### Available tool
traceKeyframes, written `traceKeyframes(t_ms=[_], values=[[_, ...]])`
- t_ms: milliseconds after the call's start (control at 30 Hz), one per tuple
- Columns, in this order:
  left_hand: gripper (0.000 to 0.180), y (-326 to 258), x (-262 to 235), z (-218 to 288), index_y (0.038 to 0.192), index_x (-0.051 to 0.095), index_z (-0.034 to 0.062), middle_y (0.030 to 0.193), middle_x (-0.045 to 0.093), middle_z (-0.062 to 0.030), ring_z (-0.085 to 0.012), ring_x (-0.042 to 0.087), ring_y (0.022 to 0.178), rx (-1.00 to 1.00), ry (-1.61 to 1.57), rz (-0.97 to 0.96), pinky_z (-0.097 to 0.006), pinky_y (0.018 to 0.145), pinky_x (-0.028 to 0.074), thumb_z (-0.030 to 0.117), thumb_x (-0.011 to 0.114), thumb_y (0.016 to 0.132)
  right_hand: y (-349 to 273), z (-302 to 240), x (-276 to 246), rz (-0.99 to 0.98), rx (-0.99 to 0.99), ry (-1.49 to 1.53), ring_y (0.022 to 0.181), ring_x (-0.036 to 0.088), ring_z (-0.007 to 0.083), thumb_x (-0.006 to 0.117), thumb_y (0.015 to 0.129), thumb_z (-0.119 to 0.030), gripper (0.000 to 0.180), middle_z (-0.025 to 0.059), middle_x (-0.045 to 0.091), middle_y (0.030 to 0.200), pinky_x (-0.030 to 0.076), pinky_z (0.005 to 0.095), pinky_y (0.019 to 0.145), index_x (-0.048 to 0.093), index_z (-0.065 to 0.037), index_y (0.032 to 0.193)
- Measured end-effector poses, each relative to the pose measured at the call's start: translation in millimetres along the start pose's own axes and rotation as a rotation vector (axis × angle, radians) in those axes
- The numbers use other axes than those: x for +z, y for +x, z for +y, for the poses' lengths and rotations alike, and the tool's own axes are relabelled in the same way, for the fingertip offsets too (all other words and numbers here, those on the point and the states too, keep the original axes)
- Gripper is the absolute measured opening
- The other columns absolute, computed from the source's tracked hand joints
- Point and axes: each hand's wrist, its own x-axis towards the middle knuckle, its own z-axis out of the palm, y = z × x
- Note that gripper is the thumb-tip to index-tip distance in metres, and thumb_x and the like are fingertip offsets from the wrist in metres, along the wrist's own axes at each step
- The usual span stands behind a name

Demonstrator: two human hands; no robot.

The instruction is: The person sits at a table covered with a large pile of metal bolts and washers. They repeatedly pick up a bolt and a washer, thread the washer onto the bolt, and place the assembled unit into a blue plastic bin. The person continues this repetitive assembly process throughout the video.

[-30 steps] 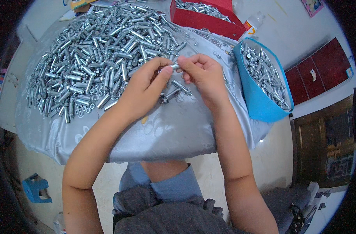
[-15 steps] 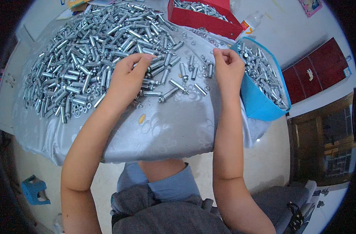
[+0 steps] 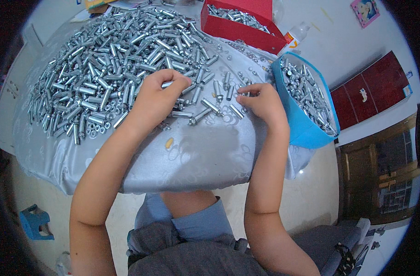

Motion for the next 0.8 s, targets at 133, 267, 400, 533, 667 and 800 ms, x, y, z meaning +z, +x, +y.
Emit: traceKeyframes(t_ms=[133,267,400,533,667,800], values=[[0.02,-5,4,6,0.078,0.061,-0.0025,0.075,0.061,-0.0034,-0.0085,0.053,0.072,0.021,-0.011,-0.02,-0.022,0.069,0.041,0.017,0.058,0.078,1,-1,1,0.069,-0.1,-0.148,0.067,0.058,0.023,0.071,0.062,-0.015,0.022,0.0164,0.06,0.07,0.045,0.0321,0.067,0.068,-0.003,0.081],[0.019,-5,4,4,0.08,0.062,-0.0017,0.075,0.061,-0.0031,-0.0079,0.052,0.072,0.047,0.008,-0.045,-0.022,0.069,0.041,0.017,0.057,0.078,2,-6,9,0.065,-0.108,-0.19,0.087,0.052,0.0325,0.071,0.062,-0.019,0.018,0.0198,0.057,0.087,0.043,0.0373,0.079,0.069,-0.009,0.077],[0.019,-6,3,7,0.081,0.062,-0.0013,0.075,0.061,-0.0028,-0.0075,0.052,0.072,0.035,0.051,-0.055,-0.021,0.069,0.041,0.017,0.058,0.079,-1,-8,11,0.137,-0.085,-0.14,0.094,0.051,0.035,0.071,0.062,-0.02,0.017,0.02,0.056,0.094,0.041,0.0393,0.084,0.069,-0.011,0.076],[0.019,-6,2,7,0.082,0.063,-0.0012,0.075,0.061,-0.0025,-0.0071,0.052,0.072,0.041,0.026,-0.058,-0.021,0.069,0.041,0.016,0.058,0.078,4,-2,12,0.082,0.0,-0.067,0.092,0.052,0.0346,0.072,0.062,-0.019,0.017,0.0196,0.057,0.094,0.042,0.0393,0.084,0.069,-0.011,0.077],[0.018,-4,3,5,0.082,0.063,0.0011,0.072,0.058,0.0,-0.0054,0.047,0.065,0.071,0.03,-0.04,-0.02,0.061,0.036,0.018,0.058,0.079,3,0,12,0.122,-0.016,-0.086,0.091,0.053,0.0342,0.072,0.062,-0.018,0.018,0.0193,0.057,0.093,0.043,0.0396,0.082,0.069,-0.011,0.078],[0.018,-2,3,-3,0.082,0.063,0.0056,0.064,0.053,0.0053,-0.002,0.038,0.049,0.123,0.052,-0.026,-0.018,0.044,0.027,0.022,0.056,0.081,4,2,13,0.108,0.005,-0.069,0.093,0.053,0.034,0.072,0.063,-0.017,0.017,0.0184,0.057,0.094,0.043,0.0394,0.082,0.069,-0.012,0.079]])
